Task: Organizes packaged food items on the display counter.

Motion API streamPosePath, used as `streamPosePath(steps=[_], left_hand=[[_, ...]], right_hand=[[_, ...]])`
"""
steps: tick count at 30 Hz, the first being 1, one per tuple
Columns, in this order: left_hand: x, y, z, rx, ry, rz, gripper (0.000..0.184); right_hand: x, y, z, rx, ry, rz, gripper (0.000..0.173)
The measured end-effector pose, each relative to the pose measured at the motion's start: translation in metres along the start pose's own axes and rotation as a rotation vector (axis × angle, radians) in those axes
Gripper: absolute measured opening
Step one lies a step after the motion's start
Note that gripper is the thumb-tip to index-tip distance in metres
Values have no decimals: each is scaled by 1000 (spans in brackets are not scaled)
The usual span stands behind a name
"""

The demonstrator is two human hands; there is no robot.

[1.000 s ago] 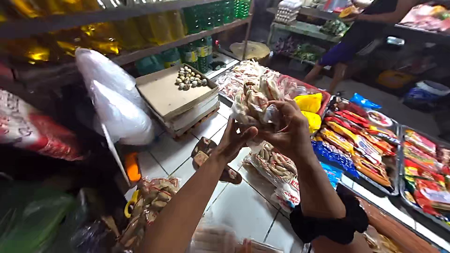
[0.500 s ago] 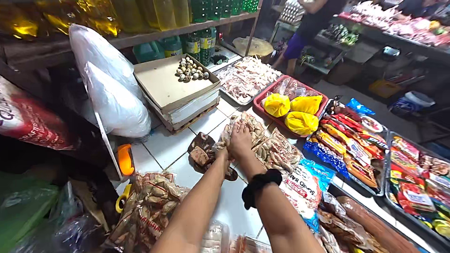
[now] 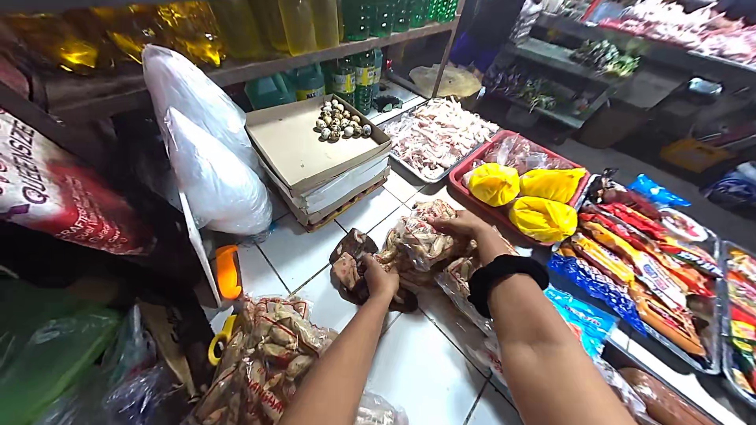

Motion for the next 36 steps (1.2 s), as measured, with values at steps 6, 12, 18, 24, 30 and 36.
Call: streamPosePath(steps=[6,12,18,24,30,36], left_hand=[[-16,-9,17,114,-22,201,86],[-1,-12,28,-33,-99,-306,35],[-11,-10,16,197,-268,214,75],[-4,26,-8,171,285,-437,52],[-36,29,-28,222,227,-660,65],[-20,5,-34,104,209,-310,110]], right_hand=[[45,2,-13,315,109,308,76],[128,-11,-59,417,365,140,70],[121,-10,-49,287,134,150,57],[101,-12,-48,380,115,254,63],[110,18,-75,292,213,239,57],[73,10,-71,198,69,72,66]])
Point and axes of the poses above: each hand's wrist, its own z-axis towards the middle knuckle, its own y-axis out of the back of the hand, x = y × z, the point moved 8 cm from there along z, towards the middle knuckle, and after that the axes turned 14 degrees about -x, right-handed, at the moved point
